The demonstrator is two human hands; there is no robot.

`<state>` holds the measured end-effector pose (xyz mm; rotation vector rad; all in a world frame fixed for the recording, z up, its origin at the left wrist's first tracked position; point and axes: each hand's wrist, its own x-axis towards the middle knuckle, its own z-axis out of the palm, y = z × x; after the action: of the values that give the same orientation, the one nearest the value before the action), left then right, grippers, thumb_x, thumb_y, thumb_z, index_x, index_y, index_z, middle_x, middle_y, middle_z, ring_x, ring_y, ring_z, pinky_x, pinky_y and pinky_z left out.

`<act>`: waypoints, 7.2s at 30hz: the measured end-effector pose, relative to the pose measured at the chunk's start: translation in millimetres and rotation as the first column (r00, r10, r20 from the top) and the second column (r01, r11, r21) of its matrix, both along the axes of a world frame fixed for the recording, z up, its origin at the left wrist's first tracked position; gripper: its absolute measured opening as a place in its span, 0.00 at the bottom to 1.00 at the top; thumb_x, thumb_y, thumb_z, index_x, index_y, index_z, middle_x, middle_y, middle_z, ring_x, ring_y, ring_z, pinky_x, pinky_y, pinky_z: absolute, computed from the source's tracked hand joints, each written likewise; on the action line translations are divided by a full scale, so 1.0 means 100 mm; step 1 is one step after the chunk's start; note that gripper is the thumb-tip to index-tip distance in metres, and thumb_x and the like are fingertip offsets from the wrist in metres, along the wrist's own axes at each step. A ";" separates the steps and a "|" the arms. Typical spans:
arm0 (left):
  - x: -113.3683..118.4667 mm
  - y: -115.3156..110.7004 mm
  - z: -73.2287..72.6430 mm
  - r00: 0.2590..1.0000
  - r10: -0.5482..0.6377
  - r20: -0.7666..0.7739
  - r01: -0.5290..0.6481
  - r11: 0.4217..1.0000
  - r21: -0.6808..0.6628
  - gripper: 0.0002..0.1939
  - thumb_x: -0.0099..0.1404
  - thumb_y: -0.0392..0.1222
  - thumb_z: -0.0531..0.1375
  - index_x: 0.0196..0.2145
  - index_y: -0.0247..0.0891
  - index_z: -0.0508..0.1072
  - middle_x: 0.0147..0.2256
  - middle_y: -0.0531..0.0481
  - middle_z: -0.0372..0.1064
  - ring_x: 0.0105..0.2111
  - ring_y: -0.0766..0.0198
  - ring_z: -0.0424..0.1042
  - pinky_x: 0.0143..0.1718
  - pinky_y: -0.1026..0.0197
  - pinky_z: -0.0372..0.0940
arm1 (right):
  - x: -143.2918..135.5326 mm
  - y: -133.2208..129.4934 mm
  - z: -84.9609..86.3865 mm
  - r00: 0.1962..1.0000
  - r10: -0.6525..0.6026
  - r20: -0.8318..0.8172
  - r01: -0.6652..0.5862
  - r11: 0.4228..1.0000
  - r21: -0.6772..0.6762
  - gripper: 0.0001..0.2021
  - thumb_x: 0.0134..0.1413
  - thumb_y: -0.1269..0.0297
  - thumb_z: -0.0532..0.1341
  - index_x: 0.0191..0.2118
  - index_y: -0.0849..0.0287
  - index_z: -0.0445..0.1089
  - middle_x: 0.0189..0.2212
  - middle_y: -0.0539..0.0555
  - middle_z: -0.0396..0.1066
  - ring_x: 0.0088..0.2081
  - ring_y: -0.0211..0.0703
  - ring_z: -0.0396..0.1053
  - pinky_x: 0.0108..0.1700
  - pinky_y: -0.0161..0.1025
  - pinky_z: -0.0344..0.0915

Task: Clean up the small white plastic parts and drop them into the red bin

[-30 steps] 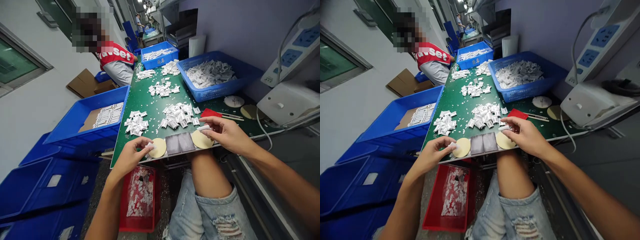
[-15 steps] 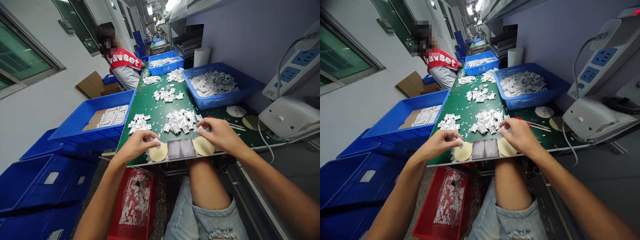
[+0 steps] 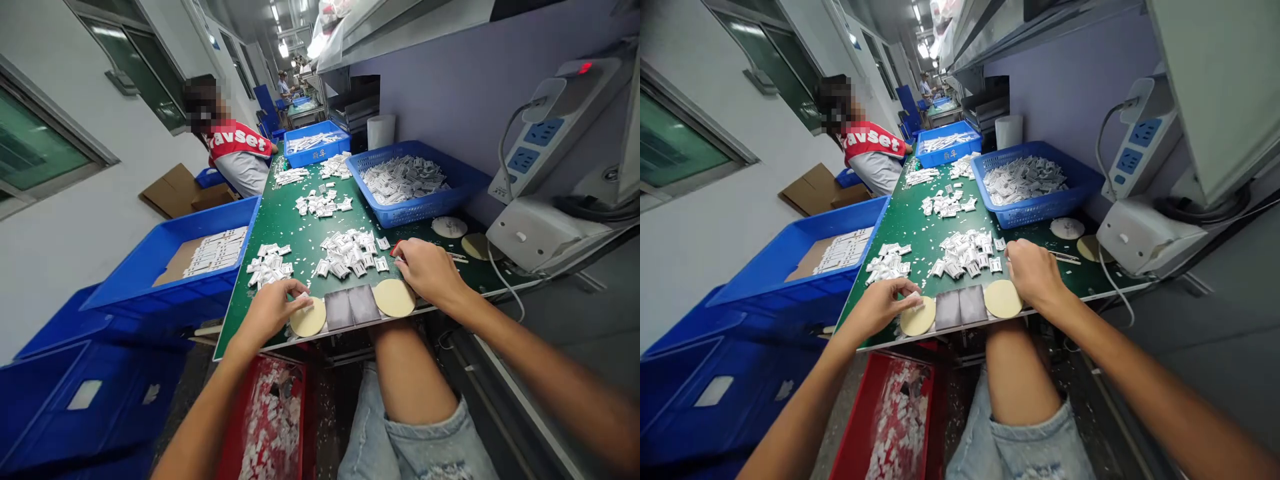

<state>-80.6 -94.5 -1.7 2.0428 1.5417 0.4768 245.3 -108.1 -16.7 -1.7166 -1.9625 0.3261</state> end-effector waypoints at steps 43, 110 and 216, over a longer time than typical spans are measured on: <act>0.13 1.06 -0.15 0.974 0.218 -0.059 -0.175 0.895 0.410 0.19 0.68 0.50 0.55 0.54 0.42 0.71 0.41 0.43 0.77 0.39 0.55 0.74 0.42 0.57 0.61 | -0.62 0.66 -0.11 0.987 0.135 -0.091 -0.110 0.965 0.239 0.17 0.59 0.59 0.57 0.52 0.56 0.72 0.46 0.59 0.71 0.45 0.49 0.69 0.45 0.43 0.64; -0.57 1.42 0.02 0.708 0.410 0.576 -0.588 0.794 0.157 0.16 0.68 0.49 0.51 0.42 0.37 0.72 0.37 0.46 0.75 0.37 0.64 0.72 0.38 0.61 0.67 | 0.00 -0.80 -0.18 0.730 -0.159 -0.665 0.043 0.981 -0.188 0.21 0.51 0.48 0.65 0.46 0.56 0.77 0.26 0.51 0.70 0.26 0.38 0.61 0.29 0.36 0.62; 0.07 -0.48 -0.40 0.977 0.069 -0.201 0.010 0.930 0.367 0.11 0.69 0.48 0.55 0.38 0.42 0.75 0.34 0.51 0.73 0.33 0.61 0.68 0.34 0.61 0.59 | -0.30 -0.53 -0.29 0.817 0.003 0.577 -0.071 0.993 0.096 0.06 0.62 0.73 0.55 0.39 0.58 0.68 0.34 0.54 0.68 0.33 0.43 0.62 0.33 0.41 0.47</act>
<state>-73.6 -142.7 -41.4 2.4229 1.7128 0.6149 215.3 -160.6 -45.3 -1.8468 -2.3744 -0.3415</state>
